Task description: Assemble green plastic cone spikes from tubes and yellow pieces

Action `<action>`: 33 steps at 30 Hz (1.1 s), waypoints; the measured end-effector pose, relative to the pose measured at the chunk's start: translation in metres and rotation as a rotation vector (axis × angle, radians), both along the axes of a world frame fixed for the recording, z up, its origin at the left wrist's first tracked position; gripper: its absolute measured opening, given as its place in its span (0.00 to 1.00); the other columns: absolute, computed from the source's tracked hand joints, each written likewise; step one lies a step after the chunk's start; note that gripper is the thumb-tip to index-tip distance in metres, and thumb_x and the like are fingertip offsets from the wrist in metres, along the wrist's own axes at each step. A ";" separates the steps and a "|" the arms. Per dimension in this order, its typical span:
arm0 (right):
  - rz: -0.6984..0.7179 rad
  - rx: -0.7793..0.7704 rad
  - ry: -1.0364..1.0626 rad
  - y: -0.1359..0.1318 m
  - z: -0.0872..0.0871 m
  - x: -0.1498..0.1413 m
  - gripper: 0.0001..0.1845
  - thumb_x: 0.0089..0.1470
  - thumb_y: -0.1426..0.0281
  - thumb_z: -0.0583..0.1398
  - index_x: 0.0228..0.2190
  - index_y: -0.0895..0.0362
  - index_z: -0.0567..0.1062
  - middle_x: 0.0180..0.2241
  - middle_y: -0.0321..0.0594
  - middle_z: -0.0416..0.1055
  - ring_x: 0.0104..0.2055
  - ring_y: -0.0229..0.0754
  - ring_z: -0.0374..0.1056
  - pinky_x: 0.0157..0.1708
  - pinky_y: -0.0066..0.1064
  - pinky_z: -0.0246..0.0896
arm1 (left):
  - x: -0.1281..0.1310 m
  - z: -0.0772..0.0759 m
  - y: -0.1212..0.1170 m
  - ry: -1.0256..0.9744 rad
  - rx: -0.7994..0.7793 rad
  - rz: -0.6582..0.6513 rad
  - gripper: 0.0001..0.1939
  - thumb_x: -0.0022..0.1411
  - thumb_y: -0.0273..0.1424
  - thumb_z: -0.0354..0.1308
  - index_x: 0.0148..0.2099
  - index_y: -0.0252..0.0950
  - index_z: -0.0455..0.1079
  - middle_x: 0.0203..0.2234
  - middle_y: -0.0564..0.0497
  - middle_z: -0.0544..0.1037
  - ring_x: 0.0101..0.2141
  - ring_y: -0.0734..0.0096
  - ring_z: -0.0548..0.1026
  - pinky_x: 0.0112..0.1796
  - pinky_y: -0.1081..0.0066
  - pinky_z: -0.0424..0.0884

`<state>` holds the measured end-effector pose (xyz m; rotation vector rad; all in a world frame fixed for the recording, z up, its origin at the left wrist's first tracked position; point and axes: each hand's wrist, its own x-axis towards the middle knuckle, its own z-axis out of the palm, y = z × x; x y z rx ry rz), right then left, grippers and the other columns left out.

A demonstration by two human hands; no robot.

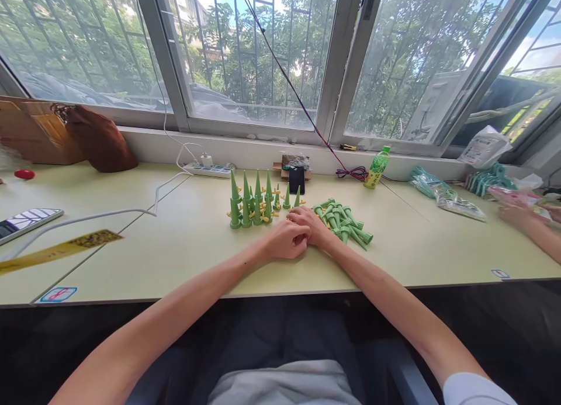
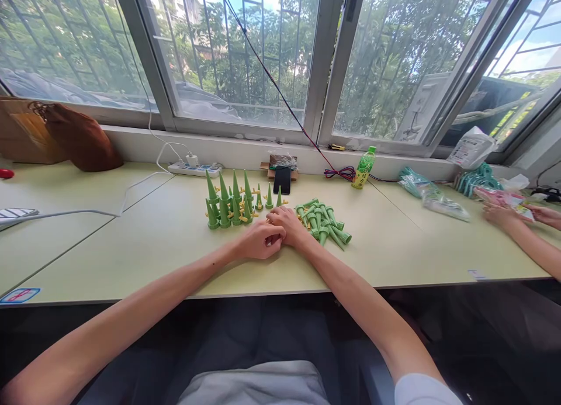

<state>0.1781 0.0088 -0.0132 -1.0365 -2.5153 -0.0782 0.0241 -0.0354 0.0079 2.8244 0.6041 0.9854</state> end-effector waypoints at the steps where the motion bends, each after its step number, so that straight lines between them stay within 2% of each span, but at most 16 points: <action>1: -0.009 0.015 0.020 -0.001 0.002 0.000 0.07 0.53 0.71 0.61 0.36 0.57 0.74 0.42 0.45 0.70 0.45 0.46 0.62 0.47 0.35 0.55 | 0.000 0.000 0.001 -0.001 0.001 0.003 0.07 0.55 0.24 0.53 0.28 0.35 0.70 0.17 0.55 0.69 0.20 0.75 0.64 0.26 0.73 0.60; 2: -0.024 0.034 0.046 -0.002 0.004 0.001 0.06 0.56 0.70 0.58 0.36 0.57 0.74 0.42 0.45 0.71 0.44 0.45 0.62 0.46 0.35 0.55 | 0.000 -0.001 0.001 -0.001 0.000 0.012 0.07 0.56 0.24 0.53 0.29 0.35 0.70 0.17 0.55 0.70 0.20 0.75 0.64 0.26 0.73 0.60; 5: -0.113 0.109 0.161 -0.002 0.013 0.007 0.13 0.65 0.68 0.51 0.36 0.57 0.75 0.39 0.46 0.72 0.42 0.45 0.64 0.45 0.35 0.56 | -0.002 -0.003 0.004 0.011 -0.017 0.061 0.07 0.58 0.24 0.51 0.31 0.36 0.71 0.17 0.56 0.69 0.20 0.76 0.64 0.26 0.73 0.59; 10: -0.292 0.191 0.342 0.004 0.024 0.032 0.13 0.64 0.70 0.51 0.38 0.58 0.75 0.37 0.47 0.74 0.43 0.48 0.66 0.46 0.36 0.57 | -0.004 -0.005 0.008 0.069 -0.076 0.095 0.07 0.62 0.29 0.53 0.36 0.36 0.73 0.18 0.56 0.72 0.21 0.76 0.67 0.28 0.74 0.61; 15: -0.421 0.172 0.363 0.013 0.026 0.058 0.11 0.60 0.71 0.53 0.33 0.58 0.76 0.30 0.45 0.74 0.35 0.46 0.66 0.39 0.34 0.57 | -0.004 -0.006 0.011 0.161 -0.093 0.092 0.08 0.63 0.35 0.58 0.36 0.35 0.73 0.25 0.53 0.75 0.24 0.74 0.69 0.29 0.73 0.60; 22: -0.441 0.112 0.399 0.016 0.025 0.064 0.13 0.59 0.70 0.53 0.29 0.58 0.76 0.27 0.42 0.73 0.29 0.42 0.64 0.34 0.31 0.54 | -0.004 -0.011 0.014 0.196 -0.120 0.074 0.09 0.66 0.33 0.56 0.37 0.35 0.74 0.32 0.49 0.75 0.30 0.71 0.71 0.31 0.73 0.61; 27: -0.414 0.086 0.430 0.017 0.021 0.061 0.13 0.58 0.69 0.53 0.28 0.58 0.76 0.26 0.42 0.73 0.29 0.41 0.65 0.34 0.30 0.55 | -0.004 -0.015 0.018 0.195 -0.104 0.070 0.10 0.66 0.29 0.54 0.35 0.35 0.75 0.31 0.49 0.75 0.30 0.70 0.71 0.32 0.73 0.62; 33: -0.396 0.068 0.454 0.016 0.020 0.059 0.13 0.58 0.68 0.53 0.26 0.57 0.76 0.25 0.41 0.73 0.28 0.40 0.65 0.33 0.29 0.56 | -0.011 -0.003 0.018 0.234 -0.059 0.069 0.07 0.58 0.25 0.55 0.31 0.35 0.73 0.29 0.50 0.74 0.28 0.72 0.70 0.29 0.72 0.61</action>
